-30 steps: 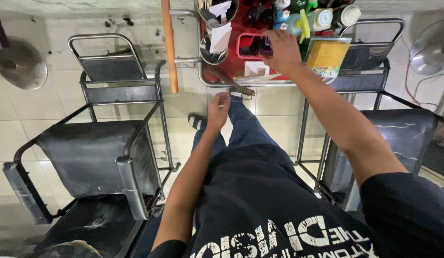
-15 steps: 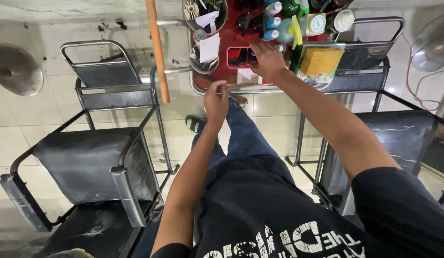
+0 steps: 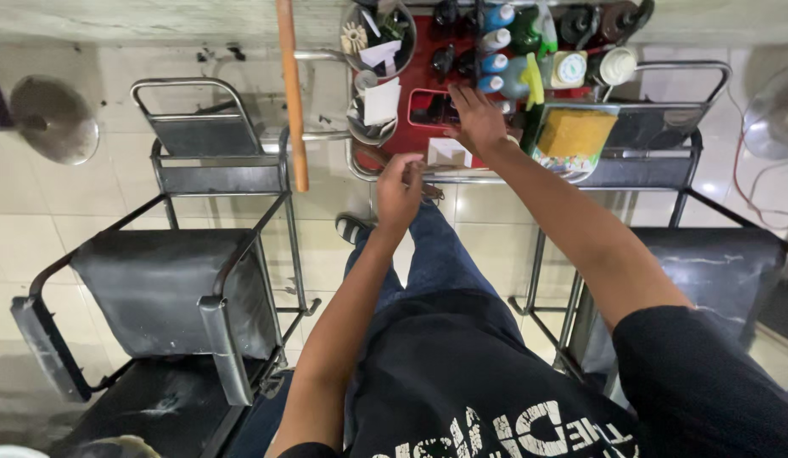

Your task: The person sorts clipper guards into a container and then brushes off a barber chair using a wooden-handled brush.

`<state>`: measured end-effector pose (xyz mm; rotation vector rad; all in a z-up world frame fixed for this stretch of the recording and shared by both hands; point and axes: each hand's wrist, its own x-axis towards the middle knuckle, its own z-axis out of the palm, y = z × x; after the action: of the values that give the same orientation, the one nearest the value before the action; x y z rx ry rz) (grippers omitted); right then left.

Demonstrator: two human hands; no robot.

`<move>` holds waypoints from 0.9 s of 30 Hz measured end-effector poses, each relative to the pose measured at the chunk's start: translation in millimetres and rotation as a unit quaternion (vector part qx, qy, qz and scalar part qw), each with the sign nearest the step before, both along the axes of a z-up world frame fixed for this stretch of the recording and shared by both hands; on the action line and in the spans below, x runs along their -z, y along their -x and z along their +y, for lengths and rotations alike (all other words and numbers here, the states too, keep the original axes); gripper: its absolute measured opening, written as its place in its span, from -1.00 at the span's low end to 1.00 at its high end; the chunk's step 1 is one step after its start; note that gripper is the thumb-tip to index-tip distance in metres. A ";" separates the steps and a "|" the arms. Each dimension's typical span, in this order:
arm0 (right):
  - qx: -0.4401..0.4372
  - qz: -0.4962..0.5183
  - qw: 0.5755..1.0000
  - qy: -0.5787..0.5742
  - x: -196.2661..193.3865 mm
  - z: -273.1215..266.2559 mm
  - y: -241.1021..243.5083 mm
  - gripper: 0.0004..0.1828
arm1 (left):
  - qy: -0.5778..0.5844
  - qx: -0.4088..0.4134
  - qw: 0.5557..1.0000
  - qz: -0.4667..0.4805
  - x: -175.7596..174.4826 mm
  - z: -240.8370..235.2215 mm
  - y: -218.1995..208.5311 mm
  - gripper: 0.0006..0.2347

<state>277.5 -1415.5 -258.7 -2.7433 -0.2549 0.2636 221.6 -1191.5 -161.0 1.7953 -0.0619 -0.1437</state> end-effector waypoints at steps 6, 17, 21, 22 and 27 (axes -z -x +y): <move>-0.035 0.039 0.998 0.018 -13.9 -6.4 3.4 -0.05 | -0.052 -0.018 0.998 0.001 -23.9 8.2 12.3 -0.87; 0.008 0.002 0.989 -0.150 -132.7 2.5 39.0 -0.59 | 0.045 -0.117 0.991 0.054 -47.8 93.3 66.5 -0.82; 0.053 0.038 0.945 -0.321 -165.2 60.1 52.5 -0.63 | 0.082 -0.181 0.979 0.044 -58.0 137.6 85.1 -0.79; 0.041 0.034 0.945 -0.321 -172.0 75.2 56.3 -0.63 | 0.084 -0.190 0.977 0.036 -61.6 149.0 88.5 -0.79; -0.049 0.109 0.918 -0.379 -206.6 145.6 71.9 -0.66 | 0.052 -0.271 0.961 -0.005 -82.6 213.7 104.3 -0.81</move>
<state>205.6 -1269.8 -52.1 -1.9195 -0.3454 0.3949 117.3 -977.8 -78.3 1.6474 0.4079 0.2566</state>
